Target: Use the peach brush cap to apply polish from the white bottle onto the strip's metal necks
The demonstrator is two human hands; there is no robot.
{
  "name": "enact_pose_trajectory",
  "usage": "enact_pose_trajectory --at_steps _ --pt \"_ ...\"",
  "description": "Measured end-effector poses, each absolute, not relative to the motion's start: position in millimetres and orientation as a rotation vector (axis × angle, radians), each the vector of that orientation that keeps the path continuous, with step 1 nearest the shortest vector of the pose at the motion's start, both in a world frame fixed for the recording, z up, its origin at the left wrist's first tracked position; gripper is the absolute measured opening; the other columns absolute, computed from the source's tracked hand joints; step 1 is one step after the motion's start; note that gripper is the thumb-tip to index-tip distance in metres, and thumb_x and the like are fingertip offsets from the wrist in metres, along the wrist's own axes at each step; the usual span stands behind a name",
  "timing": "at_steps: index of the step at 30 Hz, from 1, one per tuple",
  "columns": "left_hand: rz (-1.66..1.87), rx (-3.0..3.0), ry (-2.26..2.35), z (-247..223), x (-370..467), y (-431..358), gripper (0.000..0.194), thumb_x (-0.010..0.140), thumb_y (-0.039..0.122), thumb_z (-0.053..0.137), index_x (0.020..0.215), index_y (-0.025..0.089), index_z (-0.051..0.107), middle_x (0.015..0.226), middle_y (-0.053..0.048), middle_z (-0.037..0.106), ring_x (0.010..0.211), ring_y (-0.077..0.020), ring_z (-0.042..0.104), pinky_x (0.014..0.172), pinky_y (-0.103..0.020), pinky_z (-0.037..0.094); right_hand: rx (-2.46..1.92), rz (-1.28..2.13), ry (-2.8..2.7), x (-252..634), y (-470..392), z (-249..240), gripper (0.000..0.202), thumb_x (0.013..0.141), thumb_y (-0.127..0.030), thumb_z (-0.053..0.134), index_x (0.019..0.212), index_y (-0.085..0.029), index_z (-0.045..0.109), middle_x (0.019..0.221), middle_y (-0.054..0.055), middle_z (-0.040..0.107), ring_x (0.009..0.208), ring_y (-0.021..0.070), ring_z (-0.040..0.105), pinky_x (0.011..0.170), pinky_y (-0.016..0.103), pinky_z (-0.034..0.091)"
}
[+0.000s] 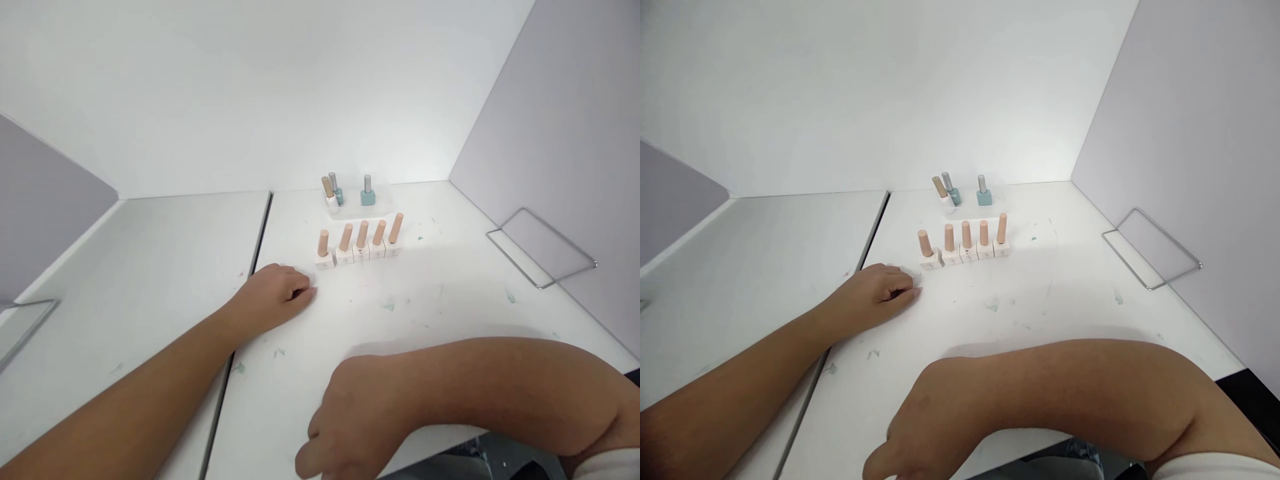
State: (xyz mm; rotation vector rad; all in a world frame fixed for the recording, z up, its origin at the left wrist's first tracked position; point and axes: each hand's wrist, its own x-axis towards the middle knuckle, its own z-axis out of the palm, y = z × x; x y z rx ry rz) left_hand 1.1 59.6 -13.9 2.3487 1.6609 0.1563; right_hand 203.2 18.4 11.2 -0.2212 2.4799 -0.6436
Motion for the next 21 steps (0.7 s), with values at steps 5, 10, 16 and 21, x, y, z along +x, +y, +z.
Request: enact_pose_trajectory --at_steps 5,10,16,21 --pt "0.157 2.331 1.665 -13.6 1.1 59.5 0.036 0.086 0.034 0.04 0.058 0.018 0.023 0.051 0.001 0.036 0.054 -0.0138 0.039 0.055 -0.031 0.028 -0.212 -0.642 2.471 203.2 19.3 13.3 0.029 0.095 -0.036 0.03 0.113 -0.025 0.05 0.105 -0.001 0.064 0.074 0.014 0.054 0.054 0.033 0.037" --pt "0.167 2.344 1.659 -13.6 0.5 59.4 0.036 0.086 0.033 0.04 0.058 0.018 0.022 0.051 0.001 0.037 0.054 -0.0138 0.039 0.054 -0.031 0.027 -0.206 -0.625 2.455 203.6 20.6 17.8 0.028 0.095 -0.036 0.03 0.112 -0.025 0.049 0.103 -0.001 0.064 0.072 0.0142 0.053 0.053 0.033 0.037" --pt "0.164 2.345 1.66 -13.5 2.0 59.5 0.036 0.086 0.034 0.04 0.059 0.018 0.021 0.05 0.001 0.035 0.054 -0.0137 0.038 0.054 -0.031 0.028 -0.197 -0.623 2.466 204.1 19.9 18.9 0.028 0.095 -0.036 0.031 0.115 -0.026 0.049 0.105 -0.002 0.063 0.075 0.0145 0.053 0.053 0.033 0.036" --pt "0.148 2.318 1.67 -12.2 3.4 59.8 0.036 0.086 0.034 0.039 0.058 0.018 0.021 0.051 0.001 0.035 0.054 -0.0139 0.038 0.056 -0.031 0.029 -0.202 -0.621 2.449 203.8 19.4 16.4 0.028 0.095 -0.037 0.029 0.112 -0.025 0.048 0.103 -0.002 0.062 0.074 0.0142 0.052 0.054 0.034 0.036"
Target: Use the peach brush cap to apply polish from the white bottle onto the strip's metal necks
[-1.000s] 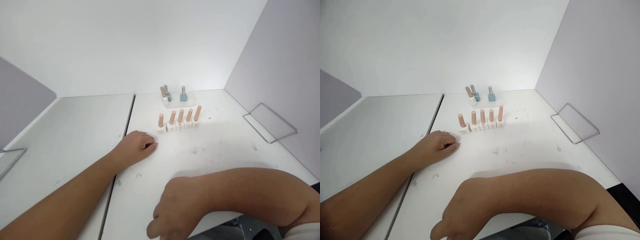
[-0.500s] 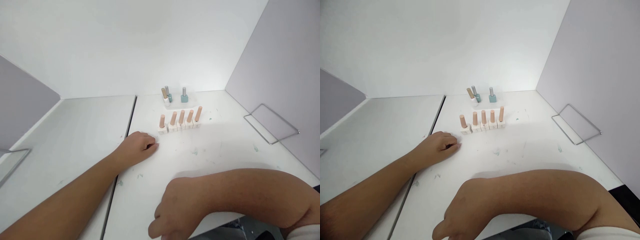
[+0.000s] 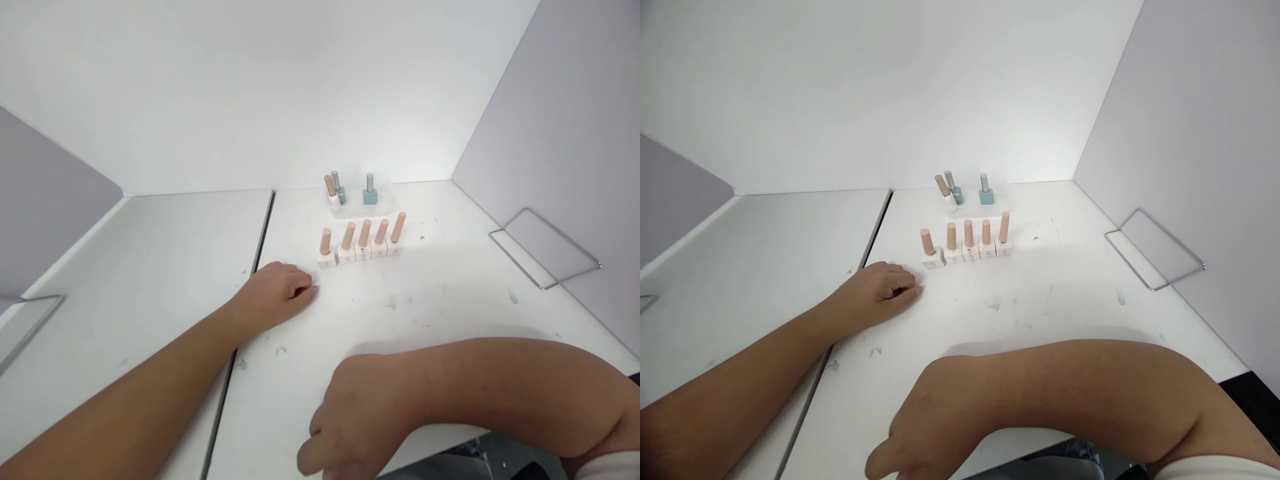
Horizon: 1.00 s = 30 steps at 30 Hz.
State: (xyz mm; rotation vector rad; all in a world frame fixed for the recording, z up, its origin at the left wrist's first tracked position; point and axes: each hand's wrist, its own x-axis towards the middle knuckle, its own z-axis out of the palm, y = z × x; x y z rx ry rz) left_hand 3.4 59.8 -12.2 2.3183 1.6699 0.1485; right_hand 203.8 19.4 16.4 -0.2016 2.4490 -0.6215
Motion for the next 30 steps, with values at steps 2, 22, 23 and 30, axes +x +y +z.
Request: enact_pose_trajectory --at_steps 2,22,23,30 --pt "0.148 2.313 1.67 -12.3 2.7 59.6 0.036 0.086 0.034 0.039 0.059 0.018 0.021 0.051 0.001 0.035 0.055 -0.0141 0.038 0.056 -0.031 0.028 -0.205 -0.626 2.447 203.8 19.5 15.9 0.028 0.096 -0.037 0.029 0.113 -0.025 0.048 0.104 -0.002 0.062 0.074 0.0142 0.052 0.055 0.034 0.036" --pt "0.138 2.314 1.686 -13.8 1.0 59.5 0.037 0.086 0.035 0.039 0.059 0.018 0.021 0.051 0.001 0.035 0.055 -0.0133 0.038 0.055 -0.03 0.027 -0.207 -0.6 2.43 203.4 20.3 20.0 0.032 0.096 -0.037 0.028 0.12 -0.026 0.046 0.11 -0.002 0.061 0.077 0.0151 0.052 0.055 0.034 0.037" --pt "0.138 2.315 1.685 -13.6 1.1 59.7 0.037 0.086 0.035 0.039 0.058 0.018 0.022 0.051 0.001 0.035 0.054 -0.0132 0.037 0.055 -0.03 0.027 -0.206 -0.603 2.428 203.2 20.3 20.2 0.031 0.096 -0.037 0.028 0.119 -0.026 0.047 0.11 -0.002 0.062 0.077 0.015 0.052 0.055 0.034 0.037" --pt "0.135 2.317 1.684 -13.7 1.2 60.1 0.037 0.086 0.035 0.038 0.059 0.018 0.021 0.051 0.001 0.033 0.054 -0.0131 0.037 0.055 -0.03 0.027 -0.203 -0.609 2.467 203.7 19.1 17.5 0.03 0.096 -0.037 0.03 0.116 -0.025 0.049 0.105 -0.002 0.063 0.074 0.0145 0.053 0.053 0.033 0.037"
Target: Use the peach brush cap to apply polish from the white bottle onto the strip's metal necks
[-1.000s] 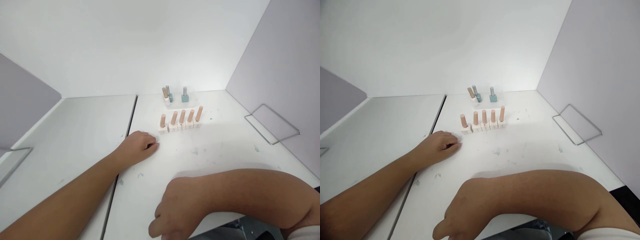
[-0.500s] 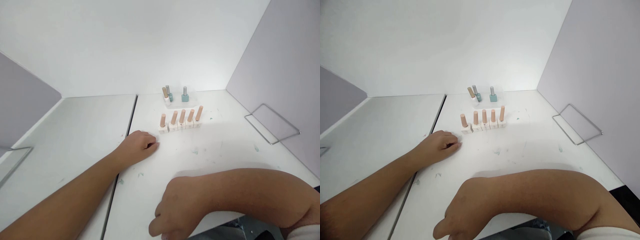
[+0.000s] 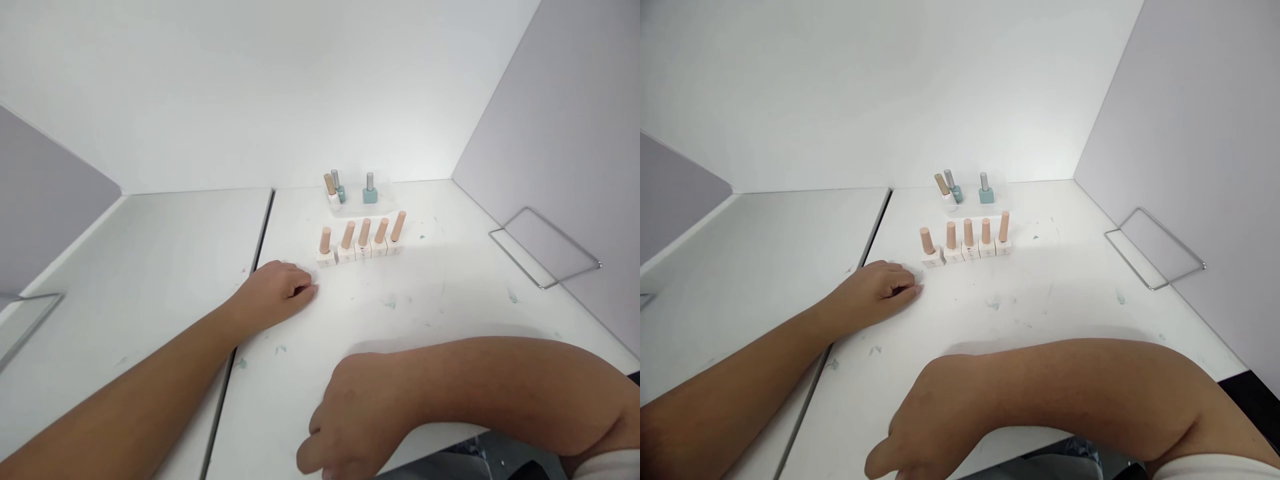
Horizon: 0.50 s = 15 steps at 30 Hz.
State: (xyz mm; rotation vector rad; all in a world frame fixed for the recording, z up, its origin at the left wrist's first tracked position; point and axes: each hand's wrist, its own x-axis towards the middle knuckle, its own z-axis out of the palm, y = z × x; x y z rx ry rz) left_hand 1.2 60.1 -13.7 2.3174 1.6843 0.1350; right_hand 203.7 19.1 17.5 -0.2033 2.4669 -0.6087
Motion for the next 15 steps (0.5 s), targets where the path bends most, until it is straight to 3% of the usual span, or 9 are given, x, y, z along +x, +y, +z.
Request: enact_pose_trajectory --at_steps 15 --pt "0.143 2.324 1.686 -15.8 0.8 59.5 0.037 0.086 0.035 0.039 0.058 0.017 0.022 0.051 0.001 0.034 0.054 -0.0135 0.038 0.056 -0.03 0.027 -0.211 -0.598 2.429 203.0 20.1 21.8 0.031 0.096 -0.036 0.028 0.119 -0.025 0.047 0.108 -0.002 0.061 0.077 0.0145 0.052 0.057 0.034 0.039"
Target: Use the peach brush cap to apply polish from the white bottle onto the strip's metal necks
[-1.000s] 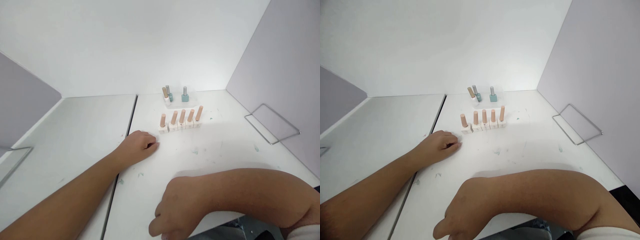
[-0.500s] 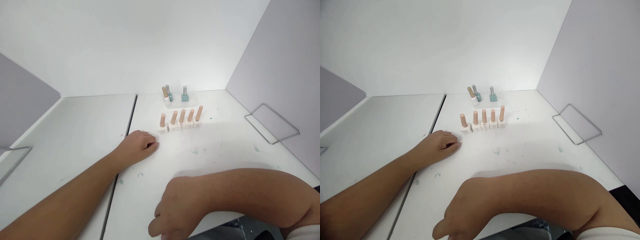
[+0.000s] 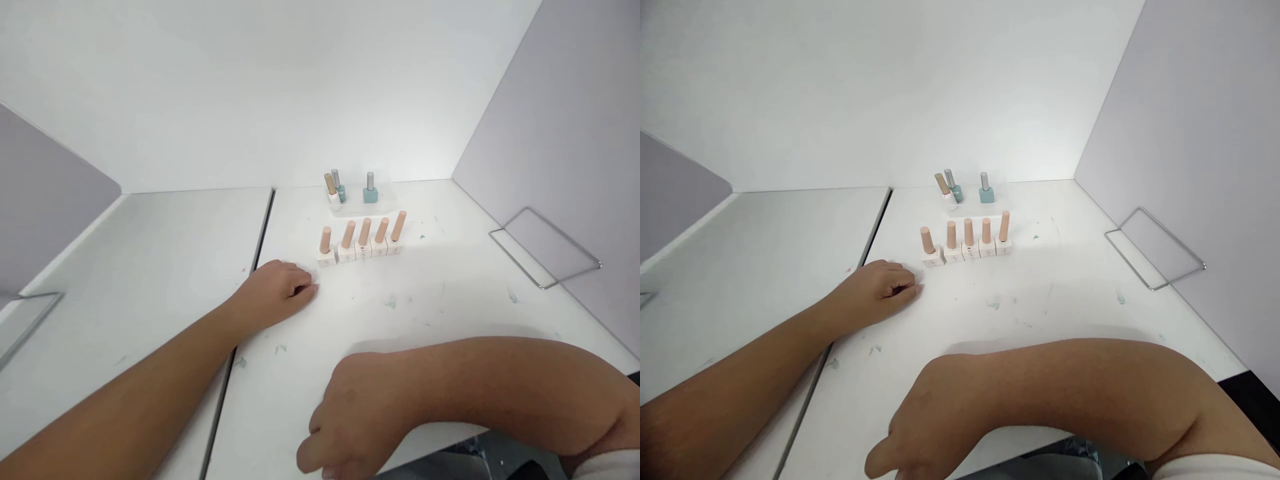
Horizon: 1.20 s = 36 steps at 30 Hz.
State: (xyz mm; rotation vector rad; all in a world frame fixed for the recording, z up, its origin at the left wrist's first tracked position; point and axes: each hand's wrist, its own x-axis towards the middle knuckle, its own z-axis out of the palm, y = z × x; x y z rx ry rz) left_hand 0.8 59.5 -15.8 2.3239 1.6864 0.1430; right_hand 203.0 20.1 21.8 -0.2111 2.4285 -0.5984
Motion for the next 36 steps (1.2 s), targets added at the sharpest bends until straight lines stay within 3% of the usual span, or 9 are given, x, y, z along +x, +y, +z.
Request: enact_pose_trajectory --at_steps 36 --pt "0.183 2.333 1.657 -12.3 3.3 58.7 0.037 0.086 0.033 0.04 0.057 0.018 0.021 0.049 0.001 0.035 0.053 -0.0135 0.038 0.055 -0.03 0.028 -0.205 -0.619 2.456 204.2 19.6 18.9 0.029 0.096 -0.036 0.03 0.114 -0.025 0.049 0.103 -0.002 0.062 0.074 0.0139 0.052 0.055 0.033 0.037"
